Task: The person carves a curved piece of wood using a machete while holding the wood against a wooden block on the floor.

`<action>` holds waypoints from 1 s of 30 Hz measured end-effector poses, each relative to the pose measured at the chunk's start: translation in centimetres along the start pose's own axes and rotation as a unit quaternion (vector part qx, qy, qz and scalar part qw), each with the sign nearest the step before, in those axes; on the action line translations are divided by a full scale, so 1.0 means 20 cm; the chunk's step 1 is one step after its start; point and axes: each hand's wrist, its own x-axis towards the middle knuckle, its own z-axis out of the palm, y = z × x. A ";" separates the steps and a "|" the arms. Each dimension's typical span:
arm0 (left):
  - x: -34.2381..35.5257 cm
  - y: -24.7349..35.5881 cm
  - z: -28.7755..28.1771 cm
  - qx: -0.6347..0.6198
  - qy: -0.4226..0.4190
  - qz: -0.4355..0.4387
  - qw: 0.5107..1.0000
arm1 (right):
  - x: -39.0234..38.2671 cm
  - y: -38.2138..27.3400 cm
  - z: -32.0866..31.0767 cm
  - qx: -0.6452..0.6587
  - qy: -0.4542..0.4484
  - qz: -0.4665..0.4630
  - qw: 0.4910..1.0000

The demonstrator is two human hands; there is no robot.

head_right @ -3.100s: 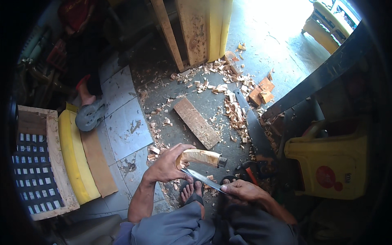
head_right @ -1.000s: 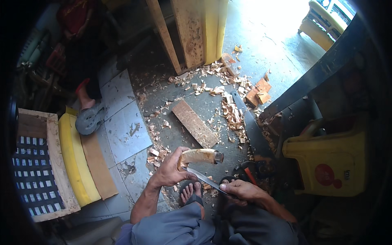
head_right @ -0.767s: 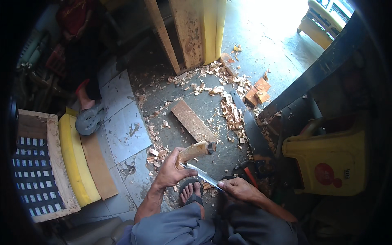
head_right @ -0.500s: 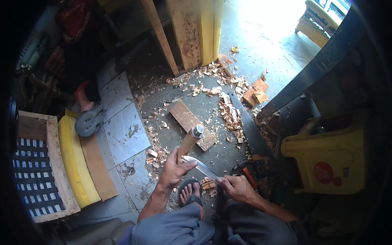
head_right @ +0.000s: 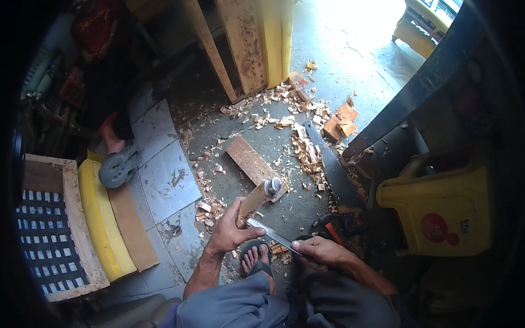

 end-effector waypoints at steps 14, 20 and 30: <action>0.00 -0.07 -0.01 -0.097 0.036 -0.017 0.994 | -0.01 -0.07 0.05 -0.086 0.079 -0.048 0.992; -0.01 0.02 0.00 -0.018 0.003 0.017 1.000 | -0.02 -0.05 0.01 0.020 -0.035 0.023 0.999; -0.02 -0.09 -0.01 -0.075 0.055 -0.076 0.993 | 0.01 -0.07 0.07 -0.192 0.167 -0.062 0.965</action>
